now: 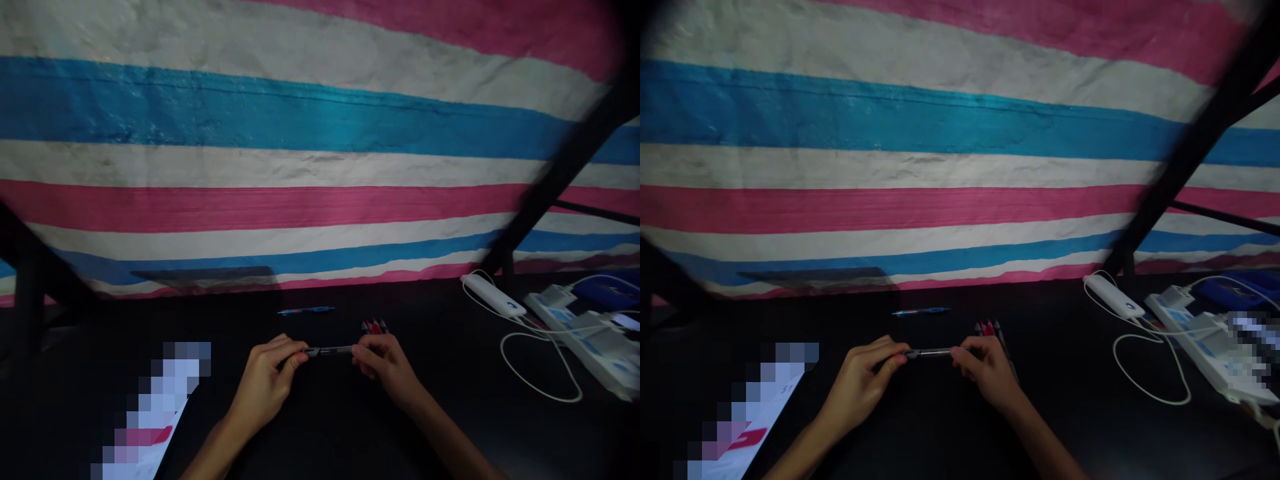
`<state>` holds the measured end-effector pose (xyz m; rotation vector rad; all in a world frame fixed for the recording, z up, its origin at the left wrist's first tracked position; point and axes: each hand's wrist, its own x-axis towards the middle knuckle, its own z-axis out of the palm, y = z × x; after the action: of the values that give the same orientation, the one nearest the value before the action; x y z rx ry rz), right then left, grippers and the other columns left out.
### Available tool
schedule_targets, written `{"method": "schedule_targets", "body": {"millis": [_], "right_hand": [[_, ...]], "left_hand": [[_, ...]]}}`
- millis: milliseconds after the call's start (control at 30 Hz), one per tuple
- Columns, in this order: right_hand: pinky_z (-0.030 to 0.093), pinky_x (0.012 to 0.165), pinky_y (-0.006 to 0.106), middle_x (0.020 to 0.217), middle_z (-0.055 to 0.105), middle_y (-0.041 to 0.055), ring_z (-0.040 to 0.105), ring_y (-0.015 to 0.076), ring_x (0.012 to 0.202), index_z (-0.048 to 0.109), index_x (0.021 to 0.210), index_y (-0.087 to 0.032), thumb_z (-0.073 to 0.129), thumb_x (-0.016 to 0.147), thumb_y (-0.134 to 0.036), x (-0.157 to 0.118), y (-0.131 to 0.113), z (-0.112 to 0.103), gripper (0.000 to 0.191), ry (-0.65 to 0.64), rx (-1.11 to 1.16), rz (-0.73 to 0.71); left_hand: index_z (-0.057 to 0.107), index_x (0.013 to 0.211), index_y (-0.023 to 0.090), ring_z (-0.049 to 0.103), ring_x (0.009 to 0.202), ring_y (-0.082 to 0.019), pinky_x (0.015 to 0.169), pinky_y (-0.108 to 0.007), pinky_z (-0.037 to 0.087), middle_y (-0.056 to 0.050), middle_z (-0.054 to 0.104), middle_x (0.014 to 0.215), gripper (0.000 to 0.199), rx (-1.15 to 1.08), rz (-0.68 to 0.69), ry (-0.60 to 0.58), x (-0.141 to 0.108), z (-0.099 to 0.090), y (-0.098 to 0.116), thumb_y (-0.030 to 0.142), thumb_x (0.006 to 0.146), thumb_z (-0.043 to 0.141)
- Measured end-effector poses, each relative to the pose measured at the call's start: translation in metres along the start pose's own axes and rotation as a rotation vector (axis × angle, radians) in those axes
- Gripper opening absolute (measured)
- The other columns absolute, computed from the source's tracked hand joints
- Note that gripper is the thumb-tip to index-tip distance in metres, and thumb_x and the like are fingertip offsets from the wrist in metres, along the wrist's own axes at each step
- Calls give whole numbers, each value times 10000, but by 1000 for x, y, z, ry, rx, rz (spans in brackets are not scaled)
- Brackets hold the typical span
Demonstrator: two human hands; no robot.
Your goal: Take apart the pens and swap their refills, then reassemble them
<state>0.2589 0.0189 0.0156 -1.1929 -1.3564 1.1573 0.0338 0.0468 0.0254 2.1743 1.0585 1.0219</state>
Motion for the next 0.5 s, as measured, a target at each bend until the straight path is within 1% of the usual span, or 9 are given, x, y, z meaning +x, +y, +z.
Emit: {"method": "schedule_targets", "body": {"millis": [67, 167, 233, 300, 333, 400, 467, 500], "right_hand": [[216, 413, 217, 426, 420, -39, 328, 65, 394, 602, 570, -133, 618, 796, -396, 1, 2, 1, 347, 10, 104, 54], [186, 399, 216, 404, 407, -42, 312, 58, 375, 590, 559, -129, 631, 792, -381, 2, 5, 1, 346, 7, 221, 114], [168, 391, 217, 393, 392, -46, 299, 55, 365, 576, 548, -128, 631, 795, -377, 2, 7, 1, 354, 5, 270, 156], [164, 388, 218, 398, 393, -47, 292, 55, 363, 569, 555, -131, 625, 801, -384, 2, 8, 3, 357, 29, 283, 164], [176, 390, 217, 410, 401, -46, 299, 56, 371, 571, 568, -133, 624, 803, -388, 3, 7, 5, 350, 61, 271, 138], [240, 418, 217, 462, 440, -36, 352, 69, 419, 584, 603, -139, 626, 806, -384, 3, 5, 8, 321, 156, 205, 30], [319, 484, 222, 541, 492, -19, 420, 87, 500, 606, 643, -146, 631, 809, -364, 3, 1, 11, 275, 245, 128, -97], [352, 525, 228, 593, 527, -7, 449, 97, 544, 625, 681, -151, 631, 811, -353, 4, -1, 12, 240, 269, 109, -141]], "left_hand": [[682, 864, 181, 554, 648, -158, 605, -275, 416, -26, 630, 696, 187, 15, 32, 24, -1, 2, 1, 245, 888, 508], [681, 875, 176, 550, 642, -161, 600, -283, 421, -30, 623, 688, 188, 38, 58, 55, -2, 6, 2, 230, 890, 502], [681, 882, 174, 549, 637, -163, 601, -287, 426, -32, 621, 681, 191, 52, 65, 64, -2, 7, 2, 224, 891, 498], [681, 895, 171, 556, 643, -165, 617, -292, 438, -35, 629, 688, 183, 62, 73, 75, -3, 9, 2, 222, 887, 504], [678, 908, 172, 563, 655, -167, 633, -295, 446, -37, 636, 703, 177, 64, 71, 81, -3, 9, 2, 223, 884, 510], [666, 940, 180, 581, 696, -170, 667, -296, 459, -41, 653, 753, 164, 58, 56, 83, -3, 12, 2, 227, 878, 521], [648, 949, 199, 592, 740, -170, 692, -289, 465, -34, 659, 799, 142, 41, 30, 63, -4, 16, 4, 231, 869, 535], [641, 928, 208, 593, 747, -168, 696, -284, 465, -25, 656, 800, 119, 33, 23, 50, -5, 19, 5, 234, 861, 546]]}}
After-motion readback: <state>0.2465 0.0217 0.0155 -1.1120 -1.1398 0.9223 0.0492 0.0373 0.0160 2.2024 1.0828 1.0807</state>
